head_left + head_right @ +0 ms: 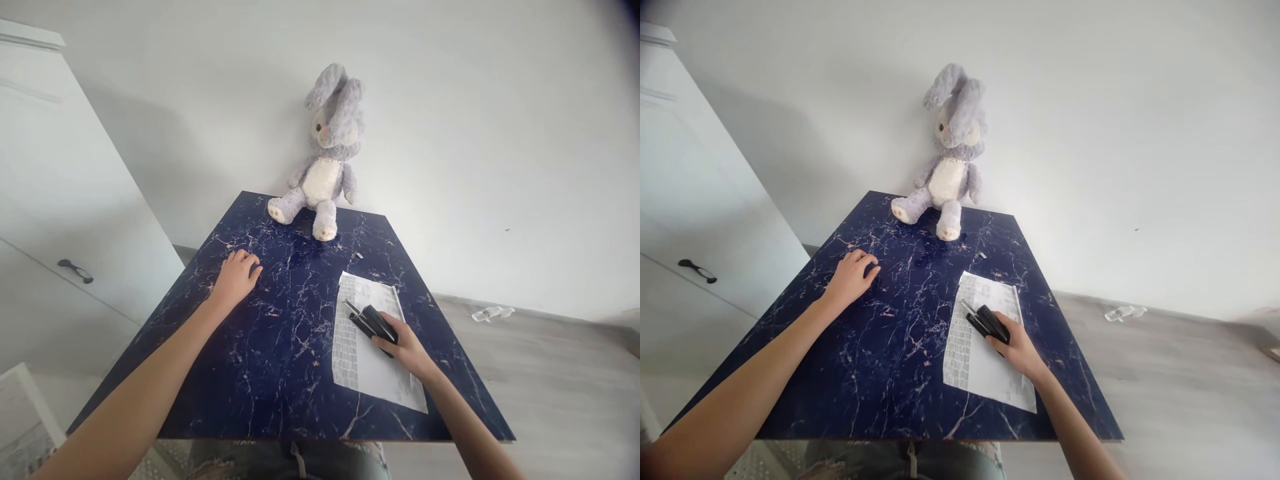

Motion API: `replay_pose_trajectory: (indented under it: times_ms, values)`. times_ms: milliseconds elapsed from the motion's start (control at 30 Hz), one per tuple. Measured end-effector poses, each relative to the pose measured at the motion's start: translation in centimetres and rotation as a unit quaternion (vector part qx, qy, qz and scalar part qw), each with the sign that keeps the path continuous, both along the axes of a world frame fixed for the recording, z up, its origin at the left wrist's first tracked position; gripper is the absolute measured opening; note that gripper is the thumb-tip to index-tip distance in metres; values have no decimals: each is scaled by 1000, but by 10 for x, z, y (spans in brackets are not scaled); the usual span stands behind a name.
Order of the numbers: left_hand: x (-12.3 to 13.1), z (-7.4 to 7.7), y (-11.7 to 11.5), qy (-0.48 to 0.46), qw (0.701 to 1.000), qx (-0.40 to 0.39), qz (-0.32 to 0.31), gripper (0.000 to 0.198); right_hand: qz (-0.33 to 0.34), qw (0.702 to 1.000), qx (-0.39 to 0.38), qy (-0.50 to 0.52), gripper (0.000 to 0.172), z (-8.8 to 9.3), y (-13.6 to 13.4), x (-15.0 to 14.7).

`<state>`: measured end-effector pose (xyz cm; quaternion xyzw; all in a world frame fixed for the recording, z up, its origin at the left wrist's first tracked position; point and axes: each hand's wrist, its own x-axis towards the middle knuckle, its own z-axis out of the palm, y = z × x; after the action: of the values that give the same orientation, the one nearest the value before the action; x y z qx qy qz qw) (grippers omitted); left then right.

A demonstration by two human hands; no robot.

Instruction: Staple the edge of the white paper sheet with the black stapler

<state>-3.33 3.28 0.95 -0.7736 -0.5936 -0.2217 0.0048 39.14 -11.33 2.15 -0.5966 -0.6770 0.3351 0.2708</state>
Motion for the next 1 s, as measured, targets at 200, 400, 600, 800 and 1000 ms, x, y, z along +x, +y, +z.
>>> replay_pose_trajectory:
  times_ms: [200, 400, 600, 800, 1000]
  values:
    - [0, -2, -2, 25, 999, -17, 38, 24, 89, 996, 9, 2, 38, 3, -10, -23]
    - [-1, -6, 0, 6, 999, -12, 38, 21, 50, 997, 48, -32, 34, -4, -16, -31]
    - [-6, -4, 3, -3, 998, -3, 64, 22, 54, 998, 36, 17, 50, -6, -10, -6]
    - [-15, -4, 6, -17, 995, 13, 100, 28, 68, 993, 61, 69, 46, -1, -12, 5]
    - [-57, -9, 28, -71, 997, -38, -1, 32, 69, 995, 52, -56, 49, -13, -10, -26]
